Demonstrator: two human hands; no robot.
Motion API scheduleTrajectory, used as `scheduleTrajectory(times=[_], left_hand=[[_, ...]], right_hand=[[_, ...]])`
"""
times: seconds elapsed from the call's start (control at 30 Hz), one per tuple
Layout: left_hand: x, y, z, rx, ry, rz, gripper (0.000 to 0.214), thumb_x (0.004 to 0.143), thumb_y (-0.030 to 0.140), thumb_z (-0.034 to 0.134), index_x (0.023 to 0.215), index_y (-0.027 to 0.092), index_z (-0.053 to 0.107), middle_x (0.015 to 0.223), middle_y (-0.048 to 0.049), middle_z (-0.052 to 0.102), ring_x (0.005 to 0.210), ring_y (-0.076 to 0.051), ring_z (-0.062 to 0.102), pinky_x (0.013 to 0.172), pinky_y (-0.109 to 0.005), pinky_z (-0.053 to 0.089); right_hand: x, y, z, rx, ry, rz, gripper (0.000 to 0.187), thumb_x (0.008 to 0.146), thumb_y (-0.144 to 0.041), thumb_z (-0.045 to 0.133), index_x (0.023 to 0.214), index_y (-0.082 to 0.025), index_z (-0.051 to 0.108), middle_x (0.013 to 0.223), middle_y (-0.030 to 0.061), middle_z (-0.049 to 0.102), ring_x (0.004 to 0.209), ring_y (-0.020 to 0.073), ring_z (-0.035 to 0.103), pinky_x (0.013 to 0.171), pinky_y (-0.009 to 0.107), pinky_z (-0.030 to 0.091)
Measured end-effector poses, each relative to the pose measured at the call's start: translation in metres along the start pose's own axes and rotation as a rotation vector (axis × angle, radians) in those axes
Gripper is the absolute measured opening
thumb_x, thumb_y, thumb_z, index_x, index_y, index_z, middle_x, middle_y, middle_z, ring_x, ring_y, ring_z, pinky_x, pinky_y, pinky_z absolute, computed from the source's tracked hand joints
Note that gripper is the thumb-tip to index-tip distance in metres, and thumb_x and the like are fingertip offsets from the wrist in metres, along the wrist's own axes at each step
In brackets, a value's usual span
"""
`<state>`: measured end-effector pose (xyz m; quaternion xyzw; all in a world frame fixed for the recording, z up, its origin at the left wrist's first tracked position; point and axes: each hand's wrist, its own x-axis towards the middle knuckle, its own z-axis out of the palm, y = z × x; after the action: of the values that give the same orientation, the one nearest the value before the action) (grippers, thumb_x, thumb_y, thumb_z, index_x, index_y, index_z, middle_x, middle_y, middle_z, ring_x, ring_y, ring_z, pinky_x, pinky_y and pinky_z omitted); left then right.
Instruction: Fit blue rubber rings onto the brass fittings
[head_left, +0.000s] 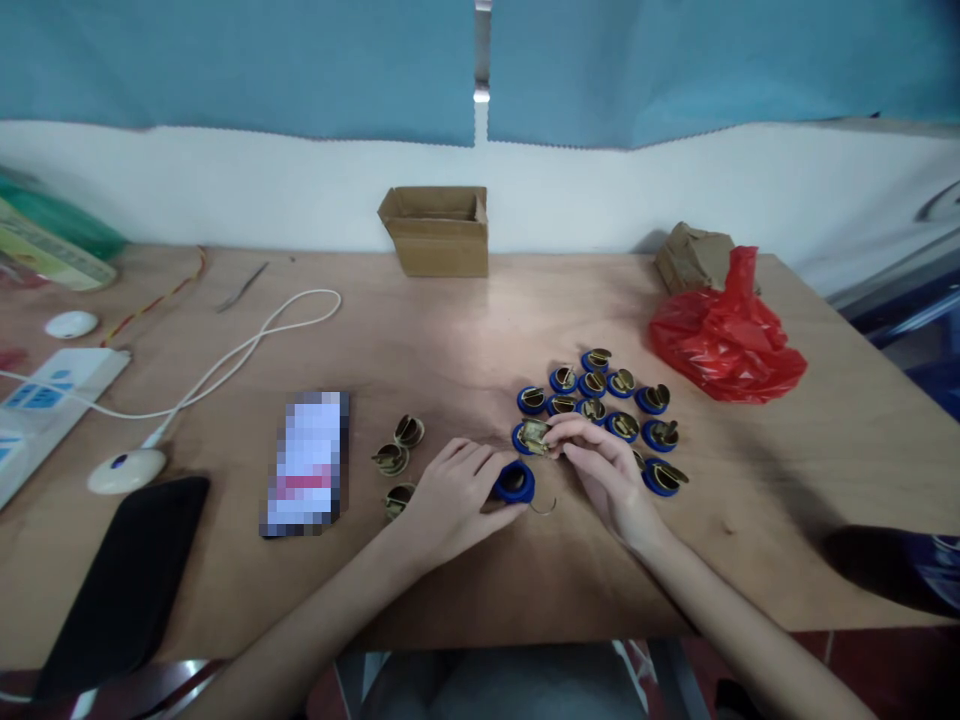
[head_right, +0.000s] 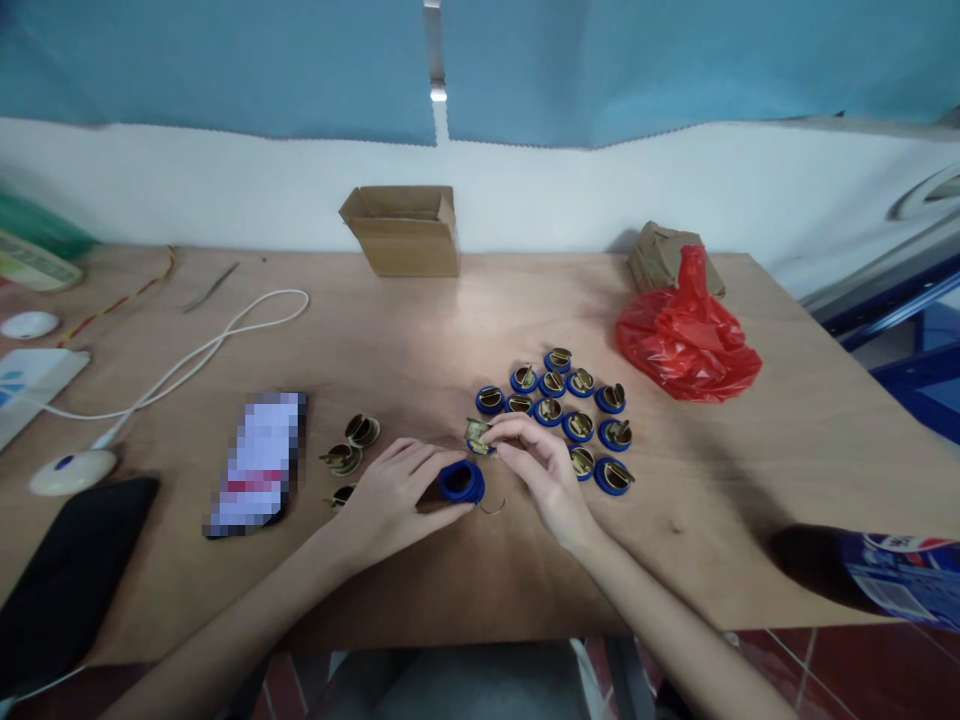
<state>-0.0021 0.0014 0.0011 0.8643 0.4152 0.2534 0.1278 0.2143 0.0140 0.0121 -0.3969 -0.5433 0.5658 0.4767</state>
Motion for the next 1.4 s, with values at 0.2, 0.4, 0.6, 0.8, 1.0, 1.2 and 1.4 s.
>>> scheduleTrajectory(times=[0.2,0.4,0.6,0.8,1.0,1.2,1.4], left_hand=[[-0.002,0.0023,0.0017,-0.059,-0.023,-0.025,0.031,0.086,0.029,0.073,0.113,0.021,0.06,0.113,-0.0059,0.072,0.102,-0.026,0.067,0.092,-0.041,0.05],[-0.0016,0.004,0.0031,-0.111,-0.033,-0.017,0.031,0.089,0.04,0.07,0.111,0.02,0.059,0.117,-0.0067,0.072,0.105,-0.026,0.067,0.095,-0.043,0.051],[-0.0022,0.0058,0.0041,-0.128,-0.033,-0.03,0.035,0.09,0.042,0.07,0.114,0.02,0.059,0.116,-0.0079,0.071,0.106,-0.027,0.066,0.093,-0.043,0.053],[-0.004,0.0066,0.0047,-0.164,-0.062,-0.052,0.033,0.091,0.044,0.068,0.113,0.021,0.059,0.114,-0.0085,0.07,0.107,-0.028,0.066,0.094,-0.045,0.053],[-0.0034,0.0078,0.0053,-0.223,-0.093,-0.09,0.031,0.089,0.04,0.072,0.111,0.021,0.059,0.114,-0.008,0.068,0.107,-0.027,0.065,0.093,-0.043,0.053],[-0.003,0.0072,0.0041,-0.194,-0.075,-0.071,0.033,0.086,0.042,0.074,0.108,0.021,0.06,0.113,-0.0076,0.07,0.106,-0.028,0.064,0.095,-0.045,0.051],[-0.0025,0.0071,0.0052,-0.174,-0.088,-0.066,0.037,0.082,0.042,0.078,0.106,0.021,0.06,0.115,-0.0084,0.069,0.108,-0.029,0.064,0.095,-0.046,0.05]], right_hand=[[-0.0002,-0.0005,0.0008,0.008,0.0,0.006,0.014,0.093,-0.032,0.064,0.097,-0.027,0.076,0.113,0.0055,0.062,0.11,0.0256,0.058,0.101,0.043,0.043],[0.0,0.0007,0.0009,0.003,0.003,0.018,0.013,0.093,-0.031,0.064,0.097,-0.028,0.076,0.115,0.0049,0.062,0.109,0.0248,0.058,0.103,0.043,0.042],[-0.0003,0.0011,0.0012,-0.009,-0.009,0.018,0.014,0.093,-0.032,0.064,0.098,-0.027,0.075,0.115,0.0053,0.062,0.109,0.025,0.058,0.102,0.043,0.043],[-0.0007,0.0009,0.0002,-0.037,-0.012,0.019,0.014,0.094,-0.033,0.063,0.099,-0.028,0.075,0.116,0.0056,0.063,0.11,0.0257,0.059,0.101,0.045,0.046],[-0.0008,0.0006,0.0002,-0.034,-0.011,0.013,0.014,0.093,-0.033,0.064,0.099,-0.027,0.075,0.116,0.0061,0.063,0.11,0.0259,0.059,0.101,0.044,0.047],[-0.0016,0.0002,0.0001,-0.026,-0.007,0.005,0.014,0.093,-0.031,0.064,0.099,-0.027,0.075,0.115,0.006,0.063,0.11,0.0251,0.059,0.1,0.042,0.046],[-0.0016,-0.0012,0.0001,-0.037,-0.006,0.008,0.014,0.094,-0.033,0.064,0.099,-0.027,0.075,0.115,0.0062,0.063,0.11,0.0254,0.059,0.1,0.043,0.047]])
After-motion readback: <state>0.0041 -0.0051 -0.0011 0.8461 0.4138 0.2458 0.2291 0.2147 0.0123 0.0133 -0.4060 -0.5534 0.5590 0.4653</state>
